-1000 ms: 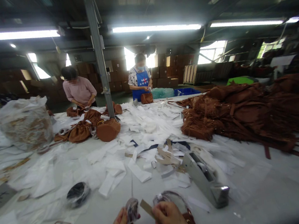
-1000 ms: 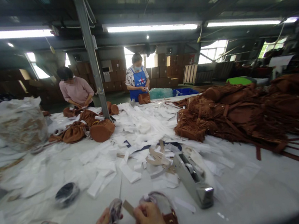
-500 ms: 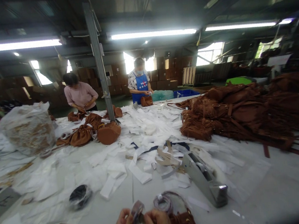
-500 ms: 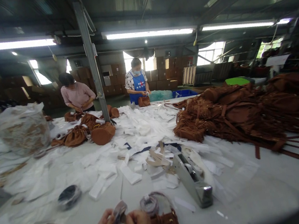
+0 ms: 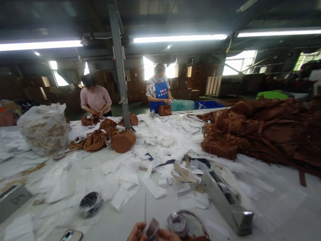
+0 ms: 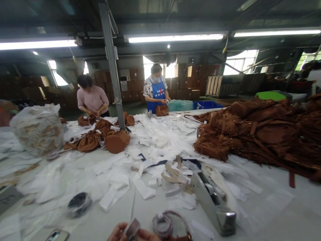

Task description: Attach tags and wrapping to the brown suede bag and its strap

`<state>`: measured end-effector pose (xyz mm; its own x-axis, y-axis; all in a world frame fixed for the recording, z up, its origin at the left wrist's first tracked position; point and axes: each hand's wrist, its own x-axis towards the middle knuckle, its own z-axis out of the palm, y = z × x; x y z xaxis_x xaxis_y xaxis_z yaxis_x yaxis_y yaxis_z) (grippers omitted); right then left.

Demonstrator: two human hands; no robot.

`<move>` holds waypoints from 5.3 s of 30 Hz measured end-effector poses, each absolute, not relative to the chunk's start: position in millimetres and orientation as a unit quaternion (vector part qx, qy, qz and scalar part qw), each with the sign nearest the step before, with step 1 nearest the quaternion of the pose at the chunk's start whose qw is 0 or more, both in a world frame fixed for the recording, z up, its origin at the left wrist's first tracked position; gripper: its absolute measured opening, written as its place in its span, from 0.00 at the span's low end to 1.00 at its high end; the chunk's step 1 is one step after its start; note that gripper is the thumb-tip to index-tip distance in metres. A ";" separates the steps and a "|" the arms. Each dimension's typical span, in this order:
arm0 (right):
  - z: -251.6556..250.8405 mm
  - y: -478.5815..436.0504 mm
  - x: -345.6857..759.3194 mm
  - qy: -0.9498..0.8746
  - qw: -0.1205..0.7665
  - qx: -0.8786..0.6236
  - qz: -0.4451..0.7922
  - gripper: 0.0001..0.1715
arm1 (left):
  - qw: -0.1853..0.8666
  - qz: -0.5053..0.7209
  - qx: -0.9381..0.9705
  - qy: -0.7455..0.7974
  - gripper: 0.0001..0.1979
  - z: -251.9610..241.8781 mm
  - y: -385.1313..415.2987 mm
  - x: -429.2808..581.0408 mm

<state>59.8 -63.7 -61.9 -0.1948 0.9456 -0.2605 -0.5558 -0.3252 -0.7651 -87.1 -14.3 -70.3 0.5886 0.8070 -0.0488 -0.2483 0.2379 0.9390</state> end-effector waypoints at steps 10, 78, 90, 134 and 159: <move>-68.0 -59.9 57.1 -0.429 0.540 -0.508 0.516 0.26 | 0.709 0.352 0.550 0.265 0.21 -56.9 -10.7 -90.5; -65.7 -73.1 58.1 -0.624 0.474 -0.600 0.163 0.18 | 0.780 0.317 0.459 0.283 0.21 -36.1 -1.3 -82.3; -29.1 -67.4 83.2 -0.777 0.416 -0.470 0.044 0.12 | 0.833 0.275 0.380 0.293 0.17 -39.1 4.9 -87.9; 2.0 -53.3 86.2 -0.668 0.411 -0.522 0.336 0.07 | 0.639 0.209 0.682 0.289 0.09 -19.8 -2.3 -88.0; 27.1 -46.4 97.3 -0.872 0.242 -0.391 0.167 0.09 | 0.735 0.204 0.548 0.342 0.05 -41.9 -0.1 -81.4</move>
